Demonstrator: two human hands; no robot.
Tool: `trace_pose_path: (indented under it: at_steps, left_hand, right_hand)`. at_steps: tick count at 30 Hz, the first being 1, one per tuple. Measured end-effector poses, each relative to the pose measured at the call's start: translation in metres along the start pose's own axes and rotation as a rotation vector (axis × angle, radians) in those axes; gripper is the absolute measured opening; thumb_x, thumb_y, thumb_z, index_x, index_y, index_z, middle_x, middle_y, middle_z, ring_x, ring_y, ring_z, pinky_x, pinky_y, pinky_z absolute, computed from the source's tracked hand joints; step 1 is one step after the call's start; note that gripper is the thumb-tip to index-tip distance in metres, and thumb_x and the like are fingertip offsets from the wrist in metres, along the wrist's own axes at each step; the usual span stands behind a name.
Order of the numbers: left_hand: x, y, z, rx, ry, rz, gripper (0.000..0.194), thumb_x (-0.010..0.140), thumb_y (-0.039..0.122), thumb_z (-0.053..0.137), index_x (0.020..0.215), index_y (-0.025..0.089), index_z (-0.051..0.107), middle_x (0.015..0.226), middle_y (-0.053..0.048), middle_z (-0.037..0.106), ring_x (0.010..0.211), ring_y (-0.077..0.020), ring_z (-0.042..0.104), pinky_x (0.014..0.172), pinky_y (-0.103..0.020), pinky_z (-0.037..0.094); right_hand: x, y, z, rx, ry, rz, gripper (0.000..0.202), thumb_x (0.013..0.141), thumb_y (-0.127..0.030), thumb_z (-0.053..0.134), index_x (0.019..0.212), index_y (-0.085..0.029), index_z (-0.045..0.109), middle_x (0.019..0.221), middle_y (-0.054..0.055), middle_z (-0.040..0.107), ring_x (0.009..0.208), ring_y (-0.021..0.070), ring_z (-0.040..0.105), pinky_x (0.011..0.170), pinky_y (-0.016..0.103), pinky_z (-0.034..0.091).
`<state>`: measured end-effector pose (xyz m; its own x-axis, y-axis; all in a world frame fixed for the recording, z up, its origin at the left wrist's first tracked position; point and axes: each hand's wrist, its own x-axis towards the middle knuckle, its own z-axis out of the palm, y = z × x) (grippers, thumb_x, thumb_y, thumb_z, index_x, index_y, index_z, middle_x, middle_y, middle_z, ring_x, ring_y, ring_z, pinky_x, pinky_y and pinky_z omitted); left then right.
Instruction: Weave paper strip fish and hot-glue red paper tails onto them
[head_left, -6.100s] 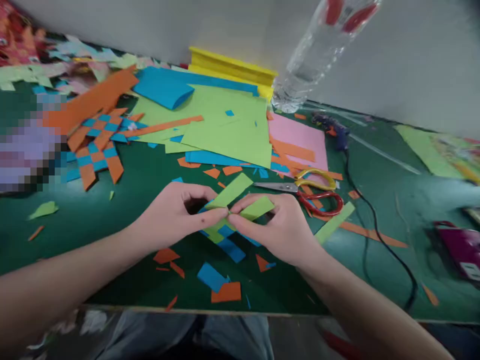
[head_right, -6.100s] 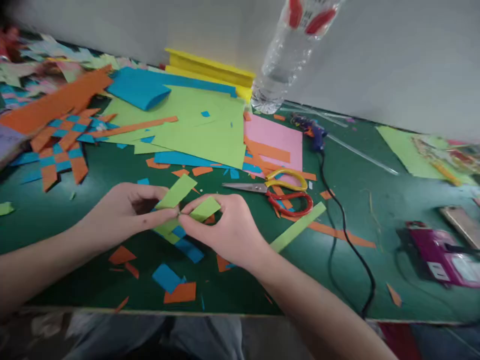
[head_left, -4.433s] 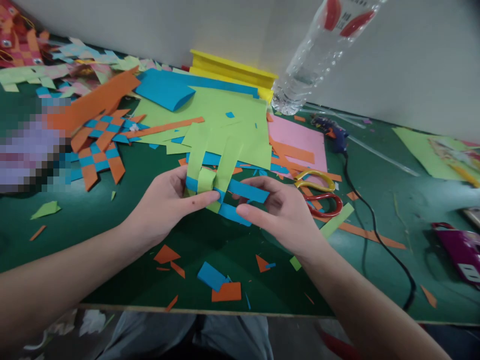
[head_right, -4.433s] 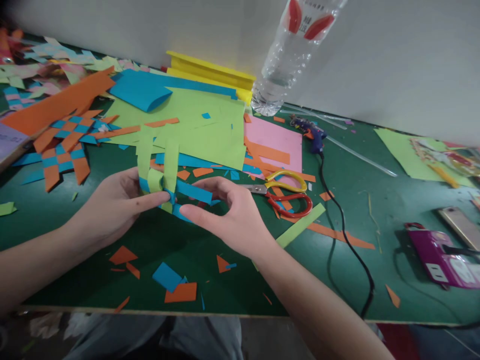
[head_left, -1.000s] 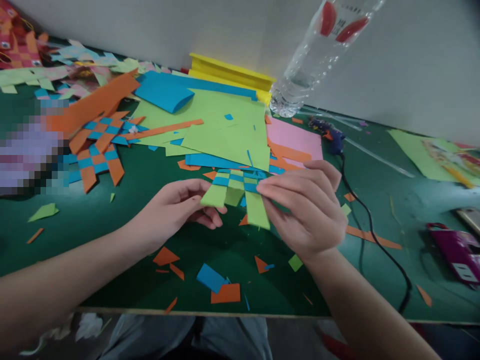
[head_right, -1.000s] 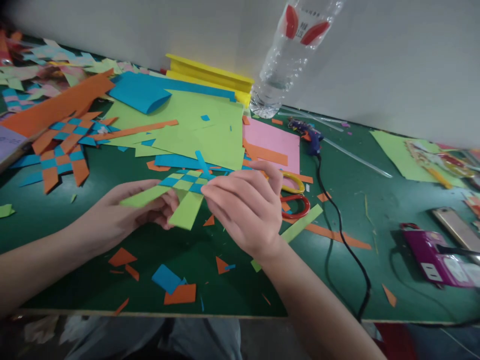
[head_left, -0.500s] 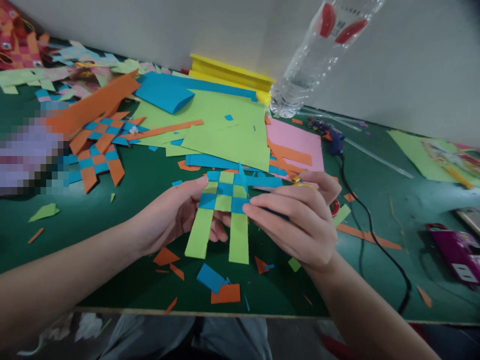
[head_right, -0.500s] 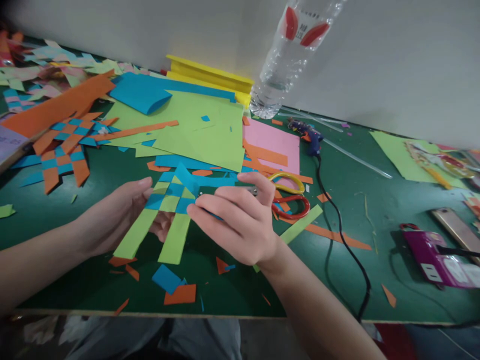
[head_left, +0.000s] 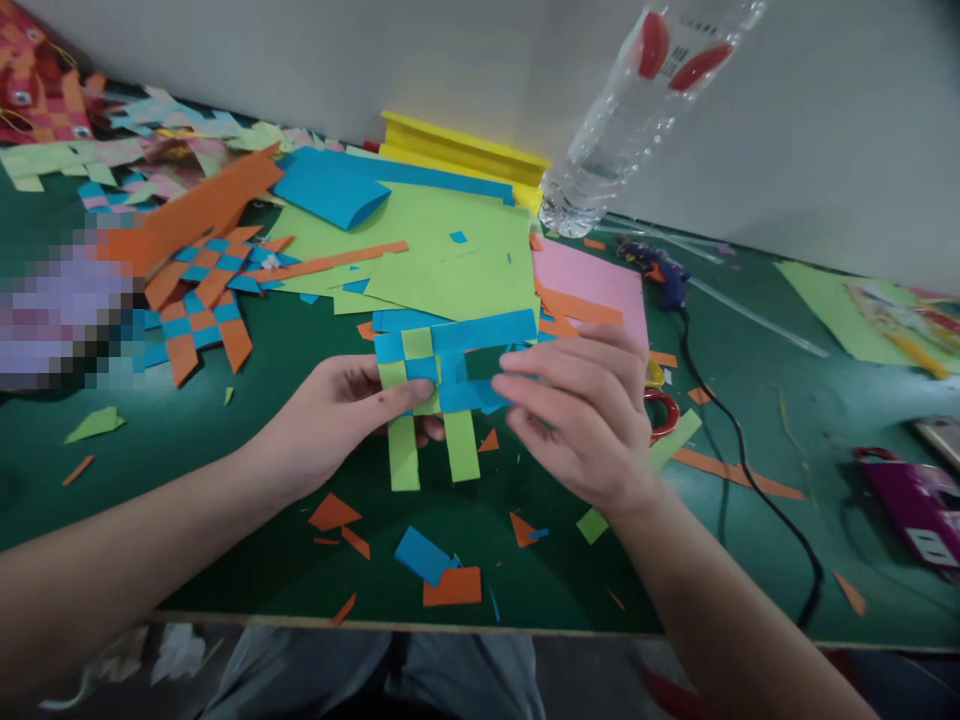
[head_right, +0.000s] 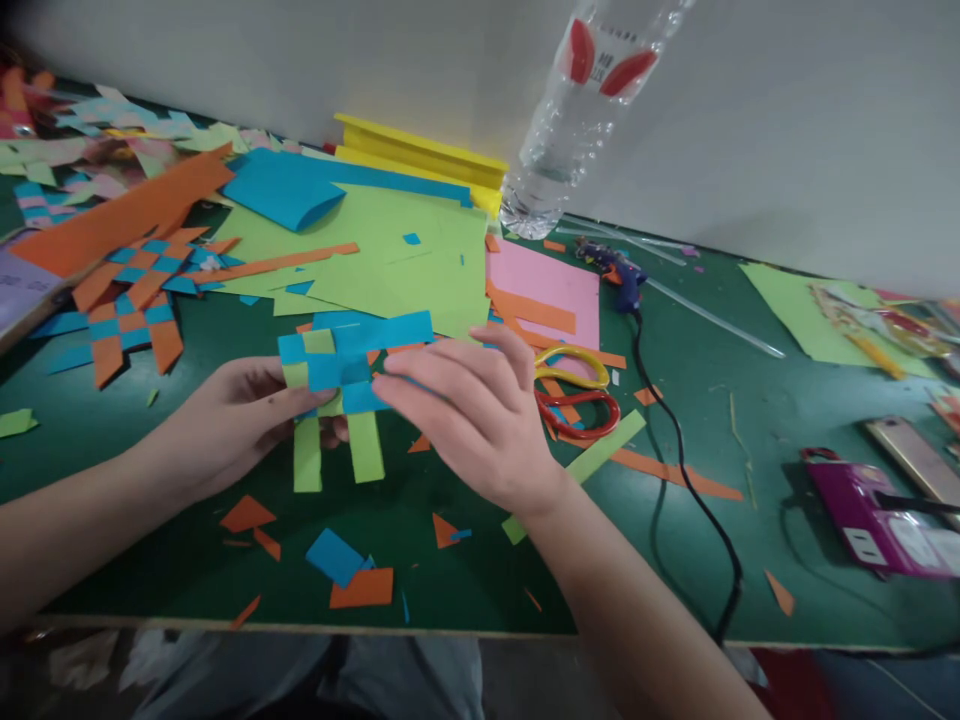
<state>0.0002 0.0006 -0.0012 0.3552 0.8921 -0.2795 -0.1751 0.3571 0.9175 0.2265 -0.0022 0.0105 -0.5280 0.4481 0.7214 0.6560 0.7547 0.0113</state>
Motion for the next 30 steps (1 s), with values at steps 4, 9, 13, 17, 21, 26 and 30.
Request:
trace_pose_path:
  at_steps: [4, 9, 13, 17, 21, 26, 30]
  left_hand:
    - [0.002, -0.001, -0.002, 0.043, 0.110, 0.075, 0.016, 0.074, 0.036, 0.076, 0.075, 0.021, 0.072, 0.070, -0.001, 0.072, 0.062, -0.0171, 0.067, 0.059, -0.027, 0.057]
    - [0.004, -0.001, -0.003, 0.079, 0.208, 0.132, 0.015, 0.074, 0.034, 0.077, 0.078, 0.021, 0.072, 0.076, -0.001, 0.072, 0.071, -0.0172, 0.069, 0.066, -0.026, 0.058]
    - [0.004, -0.001, -0.004, 0.094, 0.198, 0.120, 0.022, 0.074, 0.037, 0.076, 0.088, 0.020, 0.071, 0.088, -0.004, 0.074, 0.073, -0.0183, 0.070, 0.067, -0.028, 0.058]
    - [0.004, -0.001, -0.005, 0.106, 0.202, 0.128, 0.027, 0.074, 0.039, 0.075, 0.093, 0.020, 0.070, 0.094, -0.006, 0.074, 0.080, -0.0204, 0.071, 0.070, -0.029, 0.057]
    - [0.005, -0.002, -0.006, 0.053, 0.231, 0.123, 0.031, 0.074, 0.040, 0.075, 0.098, 0.021, 0.070, 0.100, -0.005, 0.073, 0.080, -0.0193, 0.071, 0.072, -0.030, 0.058]
    - [0.008, -0.004, -0.008, 0.034, 0.238, 0.150, 0.031, 0.073, 0.041, 0.076, 0.095, 0.019, 0.071, 0.097, -0.005, 0.073, 0.078, -0.0178, 0.069, 0.070, -0.028, 0.058]
    - [0.010, -0.004, -0.010, 0.074, 0.261, 0.161, 0.033, 0.071, 0.042, 0.078, 0.094, 0.020, 0.072, 0.099, -0.006, 0.073, 0.086, -0.0200, 0.069, 0.075, -0.030, 0.058]
  right_hand:
    - [0.002, 0.010, 0.001, -0.139, 0.088, 0.130, 0.034, 0.081, -0.011, 0.054, 0.109, -0.030, 0.056, 0.103, 0.004, 0.069, 0.096, 0.0232, 0.065, 0.086, 0.045, 0.051]
    - [0.001, 0.024, -0.003, -0.218, 0.108, 0.234, 0.034, 0.080, -0.012, 0.052, 0.111, -0.027, 0.052, 0.106, 0.007, 0.068, 0.101, 0.0250, 0.063, 0.086, 0.044, 0.050]
    - [0.002, 0.043, -0.016, -0.207, -0.080, 0.240, 0.023, 0.082, -0.012, 0.048, 0.097, -0.025, 0.058, 0.085, 0.001, 0.069, 0.084, 0.0196, 0.064, 0.085, 0.040, 0.048]
    - [-0.005, 0.063, -0.037, -0.170, -0.478, 0.452, 0.021, 0.083, -0.022, 0.048, 0.098, -0.022, 0.063, 0.099, 0.005, 0.070, 0.092, 0.0226, 0.064, 0.079, 0.039, 0.049]
    - [-0.022, 0.077, -0.050, -0.140, -0.746, 0.633, 0.032, 0.076, -0.030, 0.054, 0.105, -0.018, 0.063, 0.108, 0.010, 0.068, 0.097, 0.0258, 0.065, 0.079, 0.039, 0.051]
    - [-0.039, 0.086, -0.055, -0.061, -0.838, 0.792, 0.050, 0.066, -0.023, 0.057, 0.116, -0.020, 0.059, 0.114, 0.009, 0.067, 0.097, 0.0260, 0.065, 0.079, 0.039, 0.053]
    - [-0.046, 0.091, -0.054, -0.020, -0.828, 0.744, 0.053, 0.063, -0.019, 0.057, 0.116, -0.022, 0.060, 0.118, 0.007, 0.065, 0.104, 0.0272, 0.063, 0.085, 0.042, 0.052]
